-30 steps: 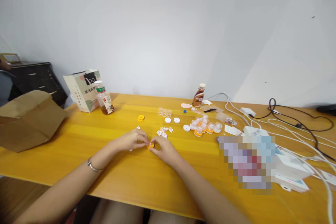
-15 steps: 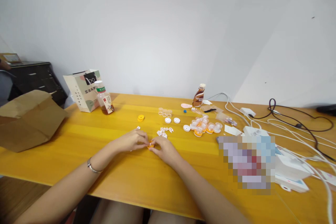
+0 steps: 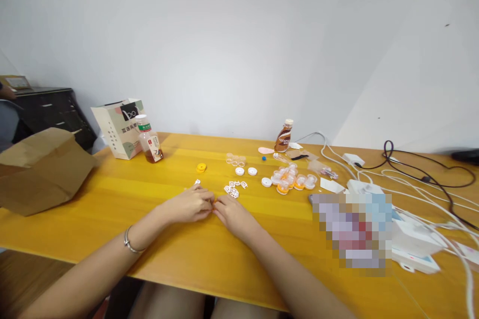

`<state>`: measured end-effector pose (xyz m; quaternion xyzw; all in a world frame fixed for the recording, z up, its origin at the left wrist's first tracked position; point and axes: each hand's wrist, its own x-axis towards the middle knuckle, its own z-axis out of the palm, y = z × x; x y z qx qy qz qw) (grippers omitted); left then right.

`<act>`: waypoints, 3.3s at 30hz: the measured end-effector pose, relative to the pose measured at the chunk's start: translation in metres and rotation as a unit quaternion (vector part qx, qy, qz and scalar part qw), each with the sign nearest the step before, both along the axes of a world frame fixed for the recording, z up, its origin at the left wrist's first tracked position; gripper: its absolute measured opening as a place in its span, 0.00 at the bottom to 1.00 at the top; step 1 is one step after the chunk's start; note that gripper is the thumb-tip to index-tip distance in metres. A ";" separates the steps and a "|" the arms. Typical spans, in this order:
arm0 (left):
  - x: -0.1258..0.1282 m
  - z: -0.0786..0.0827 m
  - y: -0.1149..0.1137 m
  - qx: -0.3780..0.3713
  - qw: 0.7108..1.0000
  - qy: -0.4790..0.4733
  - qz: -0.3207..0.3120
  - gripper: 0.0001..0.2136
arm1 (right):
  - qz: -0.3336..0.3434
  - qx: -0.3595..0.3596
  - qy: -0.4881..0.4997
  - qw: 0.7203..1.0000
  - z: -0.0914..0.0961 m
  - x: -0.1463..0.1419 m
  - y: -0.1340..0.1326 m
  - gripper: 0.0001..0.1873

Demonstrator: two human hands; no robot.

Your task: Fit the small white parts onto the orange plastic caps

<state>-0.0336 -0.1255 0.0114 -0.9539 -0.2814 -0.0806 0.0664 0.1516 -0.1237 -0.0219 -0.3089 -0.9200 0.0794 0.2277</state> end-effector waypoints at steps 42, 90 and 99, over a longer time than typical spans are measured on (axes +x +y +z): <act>-0.027 -0.010 0.026 -0.264 0.950 -0.120 0.114 0.07 | -0.125 -0.338 0.417 0.834 -0.003 -0.003 0.012 0.15; -0.021 0.020 0.011 -0.136 0.967 -0.207 0.055 0.10 | -0.088 -0.371 0.419 0.824 0.001 -0.002 0.009 0.14; -0.047 0.006 0.020 -0.330 0.932 -0.039 0.143 0.10 | -0.098 -0.374 0.400 0.831 0.002 -0.002 0.006 0.14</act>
